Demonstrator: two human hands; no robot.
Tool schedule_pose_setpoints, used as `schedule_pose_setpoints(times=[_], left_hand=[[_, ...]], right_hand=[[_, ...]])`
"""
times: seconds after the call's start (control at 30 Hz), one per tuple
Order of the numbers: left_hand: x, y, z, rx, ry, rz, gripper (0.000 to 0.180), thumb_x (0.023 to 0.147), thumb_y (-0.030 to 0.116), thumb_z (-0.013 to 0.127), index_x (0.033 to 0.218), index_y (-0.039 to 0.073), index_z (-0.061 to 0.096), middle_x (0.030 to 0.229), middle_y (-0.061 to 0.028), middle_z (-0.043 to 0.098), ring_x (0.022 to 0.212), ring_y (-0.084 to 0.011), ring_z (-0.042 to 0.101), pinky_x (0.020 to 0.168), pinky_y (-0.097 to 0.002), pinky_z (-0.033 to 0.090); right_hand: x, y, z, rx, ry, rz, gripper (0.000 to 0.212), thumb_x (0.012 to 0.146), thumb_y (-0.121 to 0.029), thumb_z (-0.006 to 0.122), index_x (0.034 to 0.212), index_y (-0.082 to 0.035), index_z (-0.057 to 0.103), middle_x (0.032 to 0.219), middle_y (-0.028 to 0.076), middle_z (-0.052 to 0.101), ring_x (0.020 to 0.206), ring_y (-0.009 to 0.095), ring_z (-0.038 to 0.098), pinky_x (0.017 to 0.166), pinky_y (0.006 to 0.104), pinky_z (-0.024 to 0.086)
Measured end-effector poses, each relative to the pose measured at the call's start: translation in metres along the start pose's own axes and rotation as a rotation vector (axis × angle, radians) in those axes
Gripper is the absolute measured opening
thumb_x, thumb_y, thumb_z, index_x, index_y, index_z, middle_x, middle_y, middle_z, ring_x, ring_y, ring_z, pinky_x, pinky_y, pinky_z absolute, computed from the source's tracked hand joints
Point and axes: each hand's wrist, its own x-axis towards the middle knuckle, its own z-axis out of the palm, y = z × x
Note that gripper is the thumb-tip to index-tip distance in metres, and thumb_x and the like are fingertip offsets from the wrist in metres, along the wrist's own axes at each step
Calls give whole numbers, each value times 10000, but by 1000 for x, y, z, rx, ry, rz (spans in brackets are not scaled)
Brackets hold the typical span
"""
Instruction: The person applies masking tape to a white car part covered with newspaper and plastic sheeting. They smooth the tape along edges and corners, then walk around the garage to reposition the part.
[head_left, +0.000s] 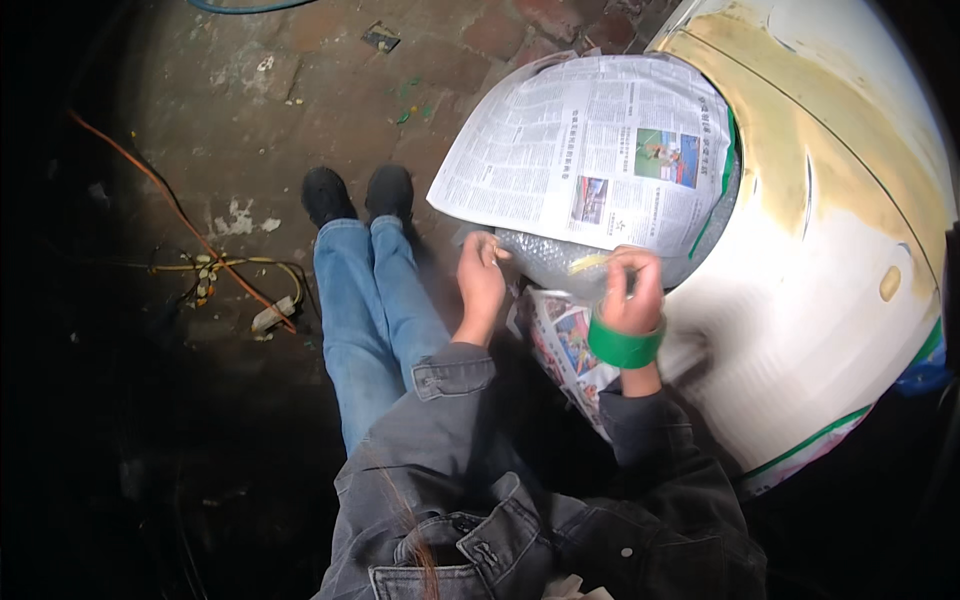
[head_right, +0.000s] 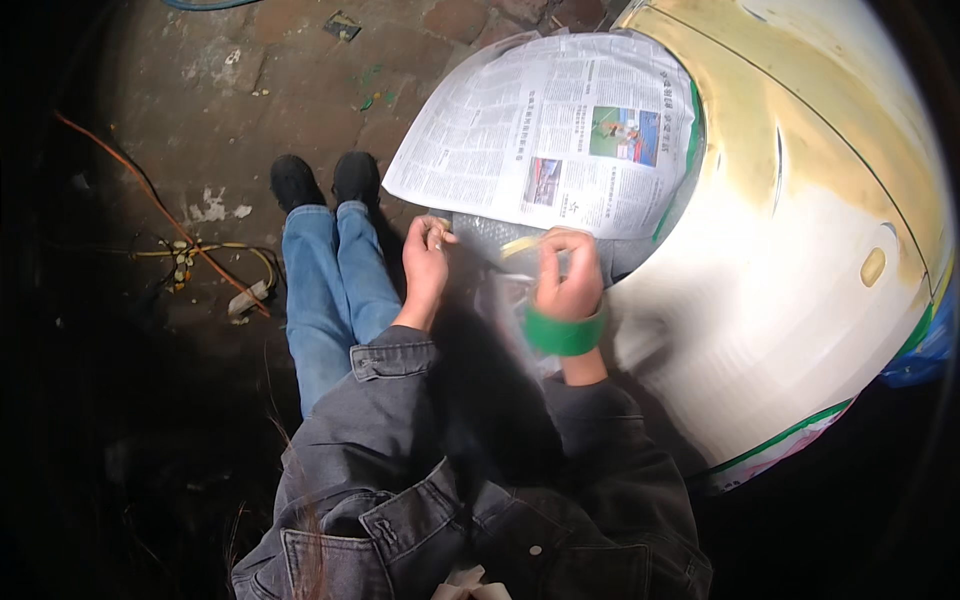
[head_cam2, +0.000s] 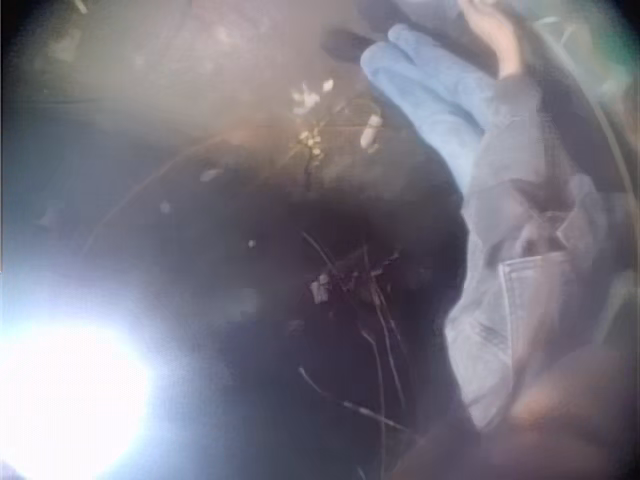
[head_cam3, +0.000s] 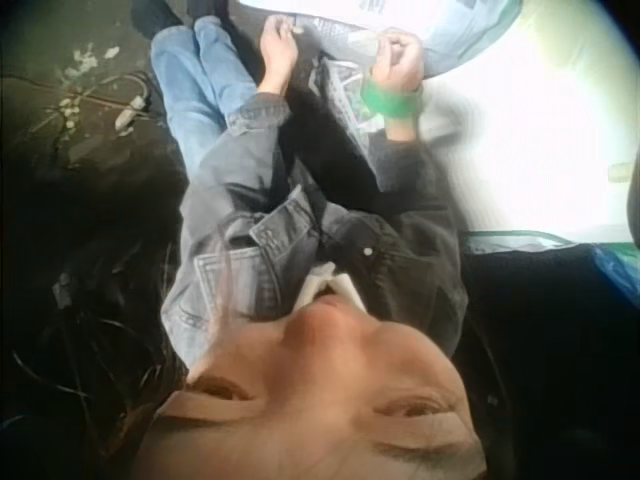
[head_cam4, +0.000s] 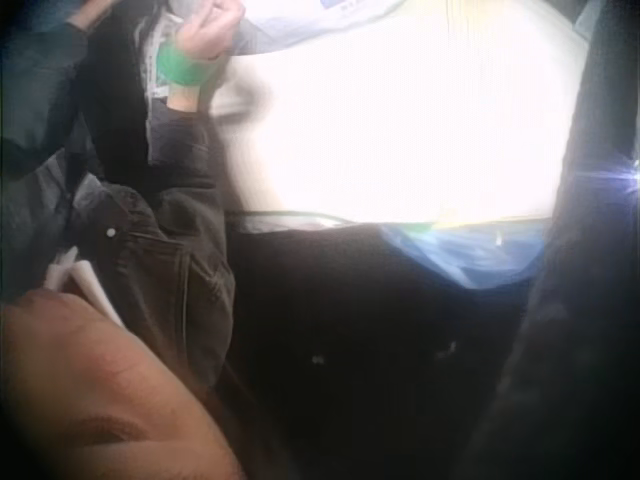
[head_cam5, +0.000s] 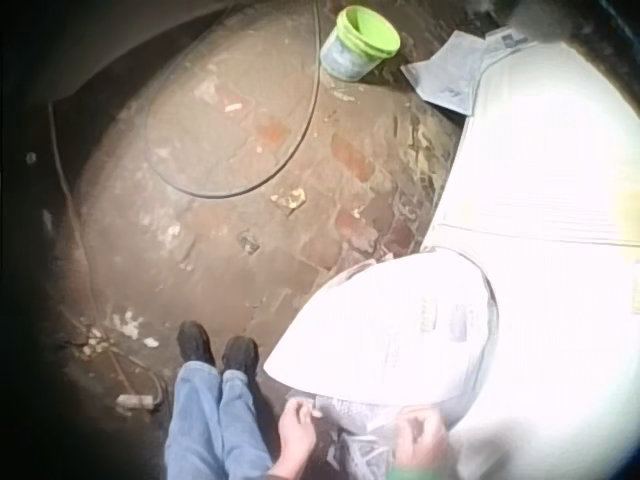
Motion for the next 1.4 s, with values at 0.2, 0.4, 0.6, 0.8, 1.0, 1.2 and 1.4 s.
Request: schedule_pose_setpoints(times=[0.2,0.4,0.6,0.8,1.0,1.2,1.4], left_hand=[[119,3,6,982,66,612,452,914,265,615,1359,215,559,1056,-164,541,974,-328,531,835,-431,445],[159,-86,32,1072,-241,287,495,935,460,547,1343,180,569,1204,-168,542,1144,-336,476,944,-456,408],[153,-139,56,945,-321,125,523,952,442,532,1417,206,492,1249,-197,512,1150,-357,469,968,-473,407],[107,-109,63,994,-122,378,530,872,318,669,1353,131,550,1250,-175,521,1064,-308,506,898,-416,426],[61,-87,82,716,-268,413,542,884,286,656,1394,188,502,1226,-182,500,1092,-345,484,960,-437,412],[56,-90,92,725,-283,303,608,870,346,675,1411,152,479,1292,-185,465,1147,-349,452,978,-453,393],[50,-94,97,756,-339,253,748,816,470,715,1429,129,454,1350,-208,442,1171,-339,454,980,-418,388]], right_hand=[[118,74,-5,525,-98,475,90,990,-153,584,1001,-72,546,991,16,528,922,99,556,979,282,457],[147,97,5,435,-465,831,114,942,-195,670,948,-112,592,1004,-38,573,929,77,561,880,254,488],[123,97,8,257,-872,809,111,898,-87,686,882,-36,588,917,27,628,814,101,583,752,244,491],[100,130,35,-174,-1040,541,146,821,-96,744,812,-46,607,762,10,630,708,108,564,669,262,470],[89,156,45,-338,-1084,138,124,760,-77,694,811,-60,583,782,149,634,762,314,628,673,396,477],[95,164,52,-598,-1249,48,73,793,-80,604,839,-64,550,789,192,624,778,406,614,666,439,467],[105,157,62,-765,-1408,28,125,802,-81,582,924,-68,556,834,193,647,840,393,642,702,440,482]])
